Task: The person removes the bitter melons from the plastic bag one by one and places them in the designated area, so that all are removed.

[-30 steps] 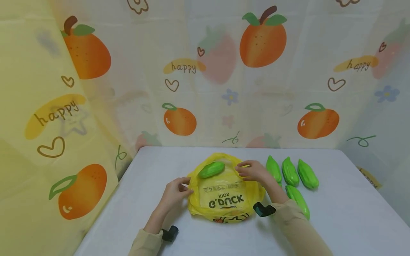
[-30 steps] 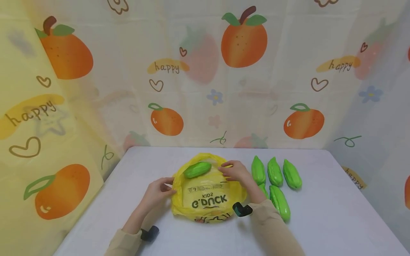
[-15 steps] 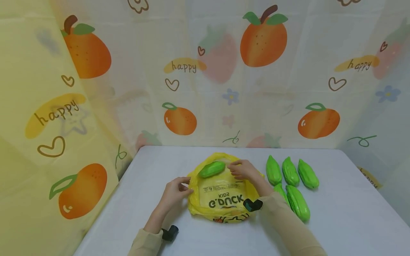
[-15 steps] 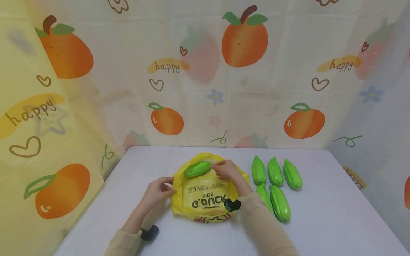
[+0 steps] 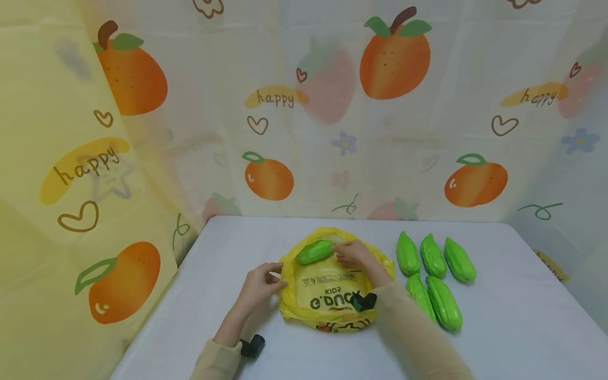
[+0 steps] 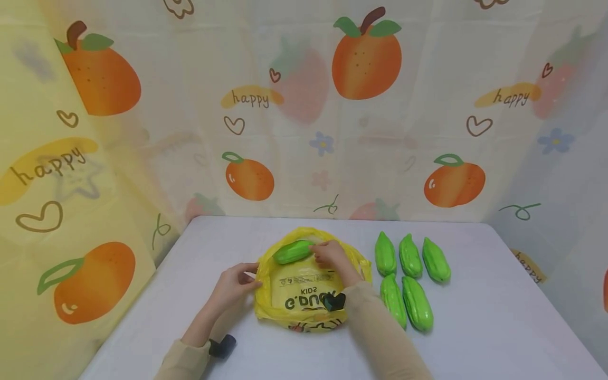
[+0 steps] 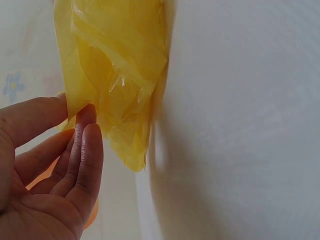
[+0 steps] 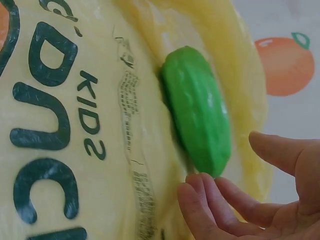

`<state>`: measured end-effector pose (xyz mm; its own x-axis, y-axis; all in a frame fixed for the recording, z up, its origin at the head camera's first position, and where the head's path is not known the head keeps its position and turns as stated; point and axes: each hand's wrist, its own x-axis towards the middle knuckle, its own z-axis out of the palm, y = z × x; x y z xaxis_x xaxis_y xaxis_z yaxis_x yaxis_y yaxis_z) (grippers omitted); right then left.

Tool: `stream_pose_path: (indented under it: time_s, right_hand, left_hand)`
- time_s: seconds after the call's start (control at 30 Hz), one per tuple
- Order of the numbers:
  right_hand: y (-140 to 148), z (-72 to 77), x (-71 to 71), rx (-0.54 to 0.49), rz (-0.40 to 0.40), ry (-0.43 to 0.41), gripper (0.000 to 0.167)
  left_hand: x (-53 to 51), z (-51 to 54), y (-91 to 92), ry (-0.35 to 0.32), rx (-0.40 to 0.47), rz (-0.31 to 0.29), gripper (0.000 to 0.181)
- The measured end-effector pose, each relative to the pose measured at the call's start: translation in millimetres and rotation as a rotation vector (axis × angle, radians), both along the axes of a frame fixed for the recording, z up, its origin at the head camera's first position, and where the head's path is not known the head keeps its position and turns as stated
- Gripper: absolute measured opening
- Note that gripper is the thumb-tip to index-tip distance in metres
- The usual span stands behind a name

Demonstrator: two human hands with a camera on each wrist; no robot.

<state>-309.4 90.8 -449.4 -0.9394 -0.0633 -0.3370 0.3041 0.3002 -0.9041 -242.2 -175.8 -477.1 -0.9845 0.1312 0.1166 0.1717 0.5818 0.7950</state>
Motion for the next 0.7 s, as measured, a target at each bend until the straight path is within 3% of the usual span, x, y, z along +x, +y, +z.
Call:
stream_pose_path:
  time_s: [0.27,0.6,0.7]
  right_hand:
    - [-11,-9.3,-6.8,-0.023,-0.077,-0.041,0.044]
    - [-23,-16.0,-6.2,-0.028,-0.173,0.004,0.048]
    - [-26,-19.6,-9.0,0.011,-0.191,0.026,0.036]
  left_hand:
    - [0.3,1.0,-0.1,0.005,0.002,0.002,0.043]
    - [-0.2,0.4,-0.8,0.008,-0.002,-0.015,0.043]
    - [-0.1,-0.1,-1.3,0.006,0.004,-0.019,0.043]
